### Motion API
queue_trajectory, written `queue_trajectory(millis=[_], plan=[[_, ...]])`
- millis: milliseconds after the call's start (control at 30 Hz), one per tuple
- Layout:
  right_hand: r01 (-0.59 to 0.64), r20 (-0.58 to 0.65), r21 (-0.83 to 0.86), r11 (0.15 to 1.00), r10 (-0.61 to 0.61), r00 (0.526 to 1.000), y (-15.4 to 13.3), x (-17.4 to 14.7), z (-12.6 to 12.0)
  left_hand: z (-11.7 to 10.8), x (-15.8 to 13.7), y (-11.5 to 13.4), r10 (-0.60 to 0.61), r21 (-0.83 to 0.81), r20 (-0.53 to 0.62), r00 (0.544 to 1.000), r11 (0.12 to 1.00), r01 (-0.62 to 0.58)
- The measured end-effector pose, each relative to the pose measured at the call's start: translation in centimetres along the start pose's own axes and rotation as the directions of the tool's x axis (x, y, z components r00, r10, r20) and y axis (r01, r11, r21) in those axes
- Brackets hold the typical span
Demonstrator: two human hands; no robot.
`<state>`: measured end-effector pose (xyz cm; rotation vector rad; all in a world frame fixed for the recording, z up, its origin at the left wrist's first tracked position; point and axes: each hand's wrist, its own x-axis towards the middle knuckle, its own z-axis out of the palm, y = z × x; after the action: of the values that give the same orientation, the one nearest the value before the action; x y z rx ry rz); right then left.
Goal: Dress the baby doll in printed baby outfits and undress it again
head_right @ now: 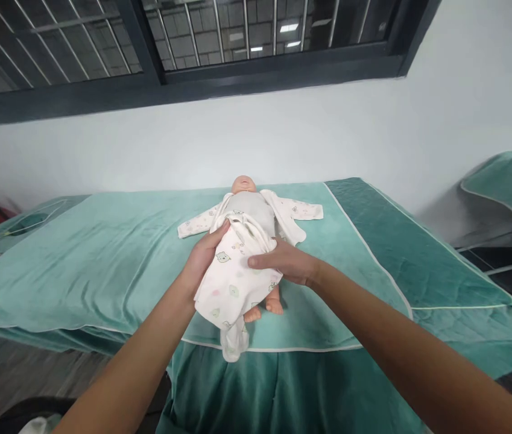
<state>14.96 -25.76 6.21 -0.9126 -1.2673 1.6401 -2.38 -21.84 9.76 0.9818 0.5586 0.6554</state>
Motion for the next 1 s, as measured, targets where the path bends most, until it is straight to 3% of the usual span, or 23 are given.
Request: queue_trajectory(millis=[67, 133, 233, 300, 400, 500, 600, 667, 733, 900, 1000], plan=[[0.027, -0.015, 0.033, 0.999, -0.026, 1.0, -0.8, -0.1, -0.4, -0.3, 0.1, -0.2, 0.016, -0.004, -0.004, 1.0, 1.0, -0.016], [0.144, -0.132, 0.093, 0.985, -0.131, 0.982, -1.7, -0.3, -0.7, -0.8, 0.2, -0.3, 0.023, 0.03, 0.02, 1.0, 0.999, -0.024], [0.241, -0.251, 0.112, 0.964, -0.207, 0.946, -2.3, -0.5, -0.6, -1.3, 0.2, -0.2, -0.096, 0.2, 0.145, 0.985, 0.978, 0.066], [0.222, -0.28, 0.089, 0.971, -0.189, 0.941, -2.3, -0.8, -0.5, -1.3, 0.1, -0.1, -0.138, 0.262, 0.191, 0.972, 0.961, 0.085], [0.182, -0.3, 0.056, 0.982, -0.157, 0.941, -2.1, -1.5, -0.9, -1.2, -0.1, -0.1, -0.063, 0.204, 0.159, 0.985, 0.979, 0.03], [0.051, -0.19, 0.035, 0.998, -0.043, 0.981, -2.2, -2.3, -2.2, -1.3, 0.0, -0.4, -0.054, 0.181, 0.103, 0.993, 0.983, 0.035], [-0.122, -0.045, -0.113, 0.986, 0.117, 0.992, -1.9, -2.7, -2.9, -1.4, 0.3, -1.0, -0.157, 0.28, 0.044, 0.987, 0.95, 0.138], [-0.181, -0.034, -0.268, 0.946, 0.179, 0.983, -1.0, -2.9, -2.6, -1.4, 0.4, -1.7, -0.207, 0.401, 0.002, 0.978, 0.896, 0.189], [-0.217, -0.109, -0.351, 0.911, 0.19, 0.976, 0.5, -3.3, -1.9, -1.2, 0.3, -2.5, -0.194, 0.538, -0.018, 0.981, 0.825, 0.173], [-0.281, -0.318, -0.287, 0.916, 0.186, 0.93, 5.5, -5.2, -0.3, -0.5, -0.3, -4.1, -0.138, 0.865, 0.066, 0.988, 0.502, 0.013], [-0.286, -0.406, -0.325, 0.901, 0.141, 0.903, 8.1, -6.3, -0.1, -0.3, -0.5, -4.9, -0.168, 0.934, 0.139, 0.976, 0.35, -0.073]])
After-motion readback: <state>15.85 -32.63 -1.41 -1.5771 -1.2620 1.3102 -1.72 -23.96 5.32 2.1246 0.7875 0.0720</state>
